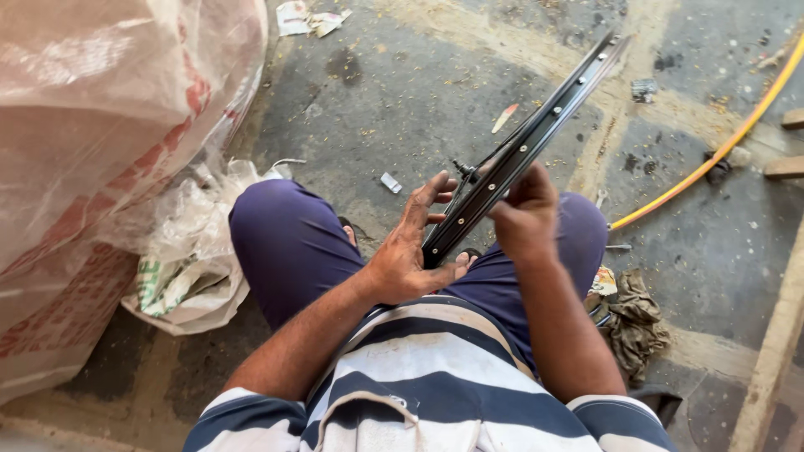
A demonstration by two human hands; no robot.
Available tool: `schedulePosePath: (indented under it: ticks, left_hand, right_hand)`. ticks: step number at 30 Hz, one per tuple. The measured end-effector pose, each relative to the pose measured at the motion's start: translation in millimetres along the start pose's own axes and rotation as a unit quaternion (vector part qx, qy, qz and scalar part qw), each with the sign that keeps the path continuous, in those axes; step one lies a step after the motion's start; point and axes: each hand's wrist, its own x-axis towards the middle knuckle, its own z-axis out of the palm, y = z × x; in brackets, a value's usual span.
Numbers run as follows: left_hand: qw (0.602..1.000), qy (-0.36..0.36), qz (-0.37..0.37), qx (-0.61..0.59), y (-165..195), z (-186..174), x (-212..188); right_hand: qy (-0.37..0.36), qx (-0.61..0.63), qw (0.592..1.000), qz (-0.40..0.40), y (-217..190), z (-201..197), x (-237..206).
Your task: The person sits on the floor holding a bicycle wheel across their lap. They work around the rim and spokes by hand, then repeatedly rub the rim with a small white block while rotating the wheel to work along its surface.
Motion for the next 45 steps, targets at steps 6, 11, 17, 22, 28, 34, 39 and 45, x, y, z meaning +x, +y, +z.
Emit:
schedulePosePath:
  ticks: [6, 11, 17, 22, 28, 34, 39, 45]
  left_hand:
    - [1.0, 0.002, 0.003, 0.012, 2.8, 1.9, 2.3]
    - [1.0, -0.006, 0.001, 0.006, 3.4, 4.1, 2.6]
    - [1.0, -0.004, 0.001, 0.019, 4.4, 4.3, 2.0]
    - [1.0, -0.009, 0.0, 0.001, 7.7, 4.5, 3.9]
    - [1.0, -0.004, 0.0, 0.014, 8.4, 5.2, 3.2]
    - [1.0, -0.013, 0.005, 0.021, 5.9, 8.2, 3.4]
    - [1.0, -0.019, 0.01, 0.007, 5.2, 9.6, 2.9]
    - [1.0, -0.016, 0.012, 0.015, 1.8, 9.0, 2.8]
  right_hand:
    - [-0.041, 0.079, 0.996, -0.003, 6.6, -17.2, -2.1]
    - [-0.011, -0.062, 0.998, 0.0, 4.8, -17.2, -4.8]
    - [-0.064, 0.123, 0.99, 0.02, -1.6, -14.7, -4.8]
    - [0.003, -0.063, 0.998, 0.029, -7.0, -8.9, -4.5]
    - [-0.031, 0.053, 0.998, 0.007, -14.5, -2.0, -3.6]
    - [-0.047, 0.024, 0.998, 0.034, -10.2, -9.4, -4.9]
    - [0.01, -0.047, 0.999, -0.004, -1.9, -20.6, -9.1]
    - [-0.028, 0.123, 0.992, 0.004, 3.9, -30.9, -10.6]
